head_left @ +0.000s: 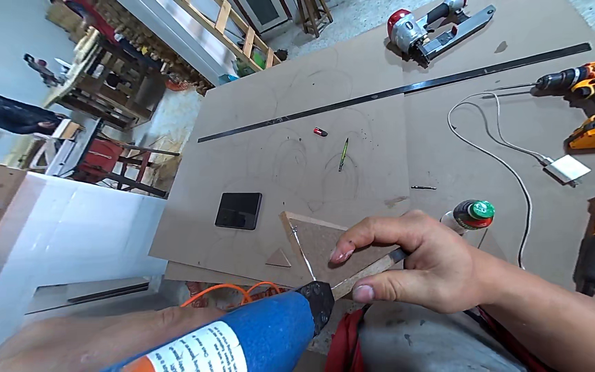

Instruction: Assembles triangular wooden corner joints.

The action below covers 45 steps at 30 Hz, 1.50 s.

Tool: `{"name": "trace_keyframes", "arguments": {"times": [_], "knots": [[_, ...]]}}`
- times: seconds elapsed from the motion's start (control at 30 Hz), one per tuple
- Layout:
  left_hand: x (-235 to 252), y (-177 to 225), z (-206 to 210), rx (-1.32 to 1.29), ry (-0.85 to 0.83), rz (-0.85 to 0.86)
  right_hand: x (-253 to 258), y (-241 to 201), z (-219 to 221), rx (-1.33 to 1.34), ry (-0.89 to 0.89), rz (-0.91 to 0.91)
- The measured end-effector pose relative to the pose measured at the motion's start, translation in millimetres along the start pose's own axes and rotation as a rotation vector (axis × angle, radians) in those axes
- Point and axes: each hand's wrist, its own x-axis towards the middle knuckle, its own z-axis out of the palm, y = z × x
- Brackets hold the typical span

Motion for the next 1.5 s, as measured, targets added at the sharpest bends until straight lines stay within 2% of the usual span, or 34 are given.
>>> {"name": "trace_keyframes", "arguments": {"times": [0.17, 0.37, 0.47, 0.63, 0.9, 1.03, 1.1, 1.23, 1.43, 1.5], "knots": [[-2.7, 8.2, -0.9, 0.074, 0.003, -0.033, 0.2, -0.4, 4.9, -0.013, 0.000, -0.002], [-6.4, 7.1, -2.4, 0.142, 0.032, -0.205, -2.7, -1.3, 4.9, -0.024, 0.027, -0.008], [-5.9, 0.9, -3.4, 0.094, 0.052, -0.187, -3.7, -2.0, 5.4, -0.020, 0.031, -0.003], [3.7, 11.0, -4.7, 0.183, -0.022, -0.180, -4.8, -2.3, 6.1, -0.023, 0.037, -0.001], [11.2, 15.0, -3.4, 0.236, 0.032, -0.116, -5.7, -2.7, 5.9, -0.024, 0.053, -0.001], [-2.1, 14.1, -0.2, 0.024, 0.118, -0.124, -4.9, -2.9, 9.1, -0.031, 0.060, -0.002], [-9.5, 16.6, 2.8, -0.121, 0.099, -0.121, -4.6, -3.0, 12.6, -0.038, 0.062, 0.011], [-2.2, 29.2, 6.8, -0.120, 0.148, -0.157, -4.9, -0.9, 31.1, -0.064, 0.101, 0.019], [-17.1, 6.2, 7.0, -0.028, 0.130, -0.124, -7.0, 2.7, 46.7, -0.149, 0.144, 0.001], [-13.3, 4.3, 22.1, -0.038, 0.241, -0.142, -7.8, 3.2, 48.6, -0.154, 0.154, -0.007]]}}
